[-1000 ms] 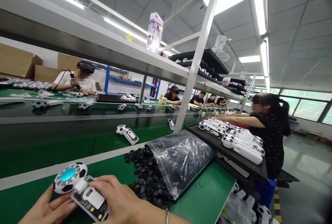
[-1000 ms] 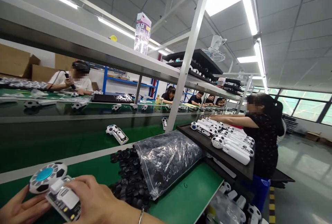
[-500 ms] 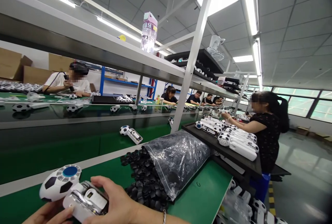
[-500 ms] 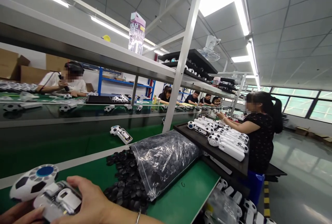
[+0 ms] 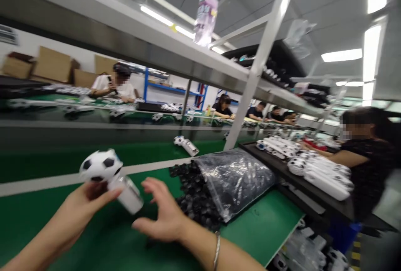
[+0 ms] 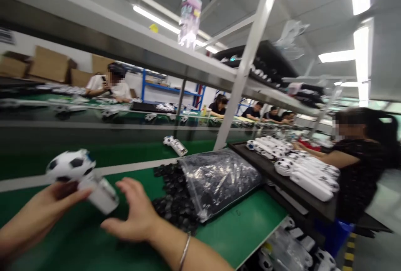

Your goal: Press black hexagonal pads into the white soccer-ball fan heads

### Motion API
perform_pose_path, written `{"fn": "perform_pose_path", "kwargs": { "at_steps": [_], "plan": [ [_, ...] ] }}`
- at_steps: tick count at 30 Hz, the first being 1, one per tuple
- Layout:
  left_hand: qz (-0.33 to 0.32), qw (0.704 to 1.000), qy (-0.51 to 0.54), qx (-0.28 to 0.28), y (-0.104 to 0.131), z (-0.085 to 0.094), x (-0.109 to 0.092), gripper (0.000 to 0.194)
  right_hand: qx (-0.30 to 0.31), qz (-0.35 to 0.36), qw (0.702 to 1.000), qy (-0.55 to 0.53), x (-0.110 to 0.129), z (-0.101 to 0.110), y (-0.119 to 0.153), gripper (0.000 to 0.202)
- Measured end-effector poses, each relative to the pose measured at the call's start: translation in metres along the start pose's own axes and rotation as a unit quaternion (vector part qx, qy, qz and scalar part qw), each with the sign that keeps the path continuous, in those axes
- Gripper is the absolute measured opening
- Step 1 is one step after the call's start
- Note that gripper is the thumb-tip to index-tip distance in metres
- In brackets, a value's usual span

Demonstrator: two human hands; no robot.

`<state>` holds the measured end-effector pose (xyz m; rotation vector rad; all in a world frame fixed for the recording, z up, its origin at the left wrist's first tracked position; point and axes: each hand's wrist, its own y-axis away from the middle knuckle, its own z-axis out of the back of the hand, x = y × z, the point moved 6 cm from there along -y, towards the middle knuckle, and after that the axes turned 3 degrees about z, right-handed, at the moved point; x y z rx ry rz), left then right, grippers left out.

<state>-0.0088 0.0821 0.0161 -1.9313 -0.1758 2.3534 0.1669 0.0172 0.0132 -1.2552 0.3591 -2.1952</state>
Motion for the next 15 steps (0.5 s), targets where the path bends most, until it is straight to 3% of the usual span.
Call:
{"fn": "perform_pose_path", "kwargs": {
  "at_steps": [1, 7, 10, 15],
  "plan": [
    [-0.002, 1.000, 0.009, 0.028, -0.004, 0.006, 0.001, 0.053, -0.001, -0.001, 1.000, -0.005, 0.000, 0.001, 0.001, 0.077],
    [-0.035, 0.998, -0.023, -0.054, -0.024, 0.068, 0.003, 0.055, 0.041, -0.015, 0.999, -0.021, -0.010, -0.005, 0.004, 0.061],
    [-0.033, 0.999, 0.023, -0.030, -0.028, 0.077, 0.011, 0.054, 0.059, -0.026, 0.998, -0.025, -0.010, -0.009, 0.006, 0.058],
    [-0.051, 0.995, 0.070, 0.044, -0.029, 0.074, 0.016, 0.048, 0.068, -0.043, 0.996, -0.026, -0.010, -0.011, 0.006, 0.053]
  ]
}}
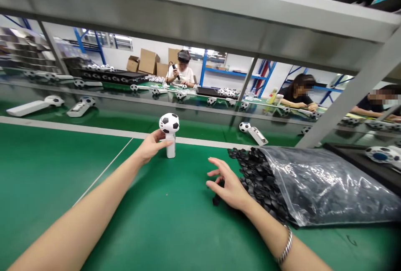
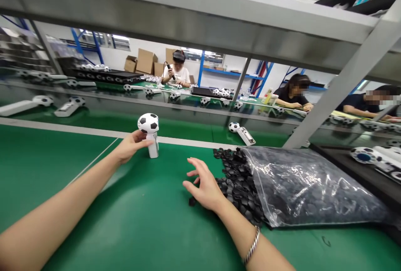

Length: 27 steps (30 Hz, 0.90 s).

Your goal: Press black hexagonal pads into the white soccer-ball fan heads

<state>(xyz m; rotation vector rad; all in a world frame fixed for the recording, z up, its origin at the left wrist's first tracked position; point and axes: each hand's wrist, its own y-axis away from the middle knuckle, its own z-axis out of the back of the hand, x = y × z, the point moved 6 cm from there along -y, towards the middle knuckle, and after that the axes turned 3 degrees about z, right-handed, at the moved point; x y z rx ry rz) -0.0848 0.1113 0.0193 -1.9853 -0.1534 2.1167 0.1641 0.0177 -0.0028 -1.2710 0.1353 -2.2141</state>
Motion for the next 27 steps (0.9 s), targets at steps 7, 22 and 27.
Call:
{"fn": "perform_pose_path", "kwargs": {
  "at_steps": [7, 22, 27],
  "plan": [
    [0.011, 0.998, 0.067, -0.013, 0.000, 0.003, 0.005, 0.049, 0.007, 0.003, 1.000, -0.004, -0.002, -0.001, 0.000, 0.051],
    [0.032, 0.996, -0.081, -0.008, 0.001, -0.006, 0.032, 0.055, 0.009, 0.002, 1.000, 0.008, -0.002, -0.003, 0.000, 0.048],
    [0.042, 0.991, -0.127, 0.006, 0.006, -0.007, 0.039, 0.049, 0.008, 0.000, 1.000, 0.026, -0.005, -0.003, 0.000, 0.045]
  ]
}}
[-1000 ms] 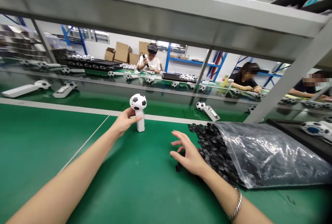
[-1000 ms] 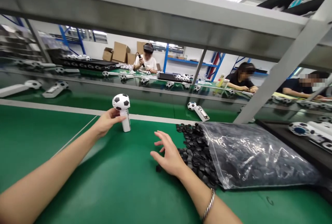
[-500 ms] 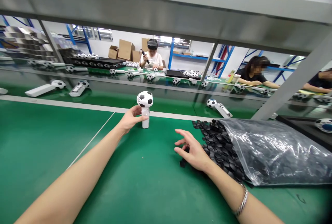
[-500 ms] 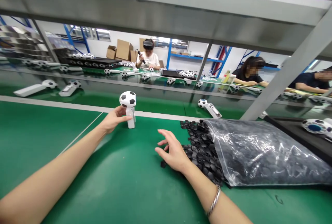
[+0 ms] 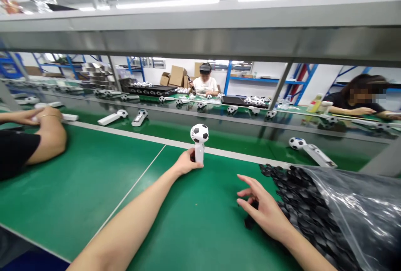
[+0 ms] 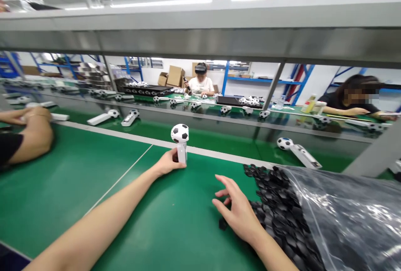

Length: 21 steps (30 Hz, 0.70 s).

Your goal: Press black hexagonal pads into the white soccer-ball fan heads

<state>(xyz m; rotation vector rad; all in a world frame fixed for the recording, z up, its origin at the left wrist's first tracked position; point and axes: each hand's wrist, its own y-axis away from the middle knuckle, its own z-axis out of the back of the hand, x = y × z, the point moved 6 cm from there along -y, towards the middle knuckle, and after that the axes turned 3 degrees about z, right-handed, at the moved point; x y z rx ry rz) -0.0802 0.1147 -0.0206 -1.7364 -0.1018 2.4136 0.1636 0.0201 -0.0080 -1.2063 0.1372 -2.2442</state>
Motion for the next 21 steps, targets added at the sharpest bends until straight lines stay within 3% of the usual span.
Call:
{"fn": "perform_pose_path", "kwargs": {
  "at_steps": [21],
  "plan": [
    [-0.001, 0.999, -0.052, 0.006, 0.0019, 0.0001, 0.0050, 0.053, 0.029, 0.016, 0.999, 0.028, 0.0011, -0.0019, 0.0017, 0.044]
  ]
}}
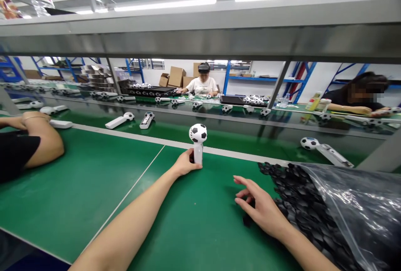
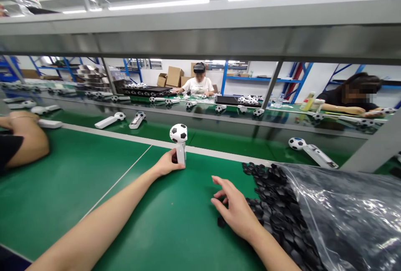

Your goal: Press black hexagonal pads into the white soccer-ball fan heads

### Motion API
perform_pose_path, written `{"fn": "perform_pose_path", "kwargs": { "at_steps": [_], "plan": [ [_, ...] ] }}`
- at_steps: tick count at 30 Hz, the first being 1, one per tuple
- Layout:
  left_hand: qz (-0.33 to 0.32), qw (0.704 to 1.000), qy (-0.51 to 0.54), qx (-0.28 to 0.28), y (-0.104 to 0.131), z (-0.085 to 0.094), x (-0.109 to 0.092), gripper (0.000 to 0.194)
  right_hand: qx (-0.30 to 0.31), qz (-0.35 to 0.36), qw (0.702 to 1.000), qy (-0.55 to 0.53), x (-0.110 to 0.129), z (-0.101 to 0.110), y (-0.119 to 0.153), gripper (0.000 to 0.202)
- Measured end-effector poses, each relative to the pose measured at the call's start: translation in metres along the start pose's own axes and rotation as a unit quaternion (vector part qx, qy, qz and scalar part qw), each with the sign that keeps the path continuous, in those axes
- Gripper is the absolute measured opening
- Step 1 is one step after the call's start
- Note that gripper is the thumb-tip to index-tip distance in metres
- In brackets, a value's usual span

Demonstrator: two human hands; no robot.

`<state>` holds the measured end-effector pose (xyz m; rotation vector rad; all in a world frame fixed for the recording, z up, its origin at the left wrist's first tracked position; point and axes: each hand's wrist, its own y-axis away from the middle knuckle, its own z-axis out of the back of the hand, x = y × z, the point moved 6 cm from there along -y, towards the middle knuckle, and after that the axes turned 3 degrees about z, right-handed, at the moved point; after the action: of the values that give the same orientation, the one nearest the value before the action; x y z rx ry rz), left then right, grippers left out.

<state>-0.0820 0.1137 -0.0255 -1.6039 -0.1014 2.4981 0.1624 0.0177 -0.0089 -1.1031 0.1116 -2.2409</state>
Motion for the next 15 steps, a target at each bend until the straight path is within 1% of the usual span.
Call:
{"fn": "perform_pose_path", "kwargs": {
  "at_steps": [6, 15],
  "plan": [
    [0.006, 1.000, -0.017, -0.025, 0.0017, 0.0019, -0.0030, 0.058, 0.009, 0.005, 1.000, 0.011, 0.0016, -0.0006, -0.0005, 0.044],
    [0.008, 0.999, -0.028, -0.021, 0.0012, 0.0024, -0.0018, 0.055, 0.006, 0.011, 1.000, 0.008, 0.0046, 0.0010, -0.0010, 0.044]
  ]
}}
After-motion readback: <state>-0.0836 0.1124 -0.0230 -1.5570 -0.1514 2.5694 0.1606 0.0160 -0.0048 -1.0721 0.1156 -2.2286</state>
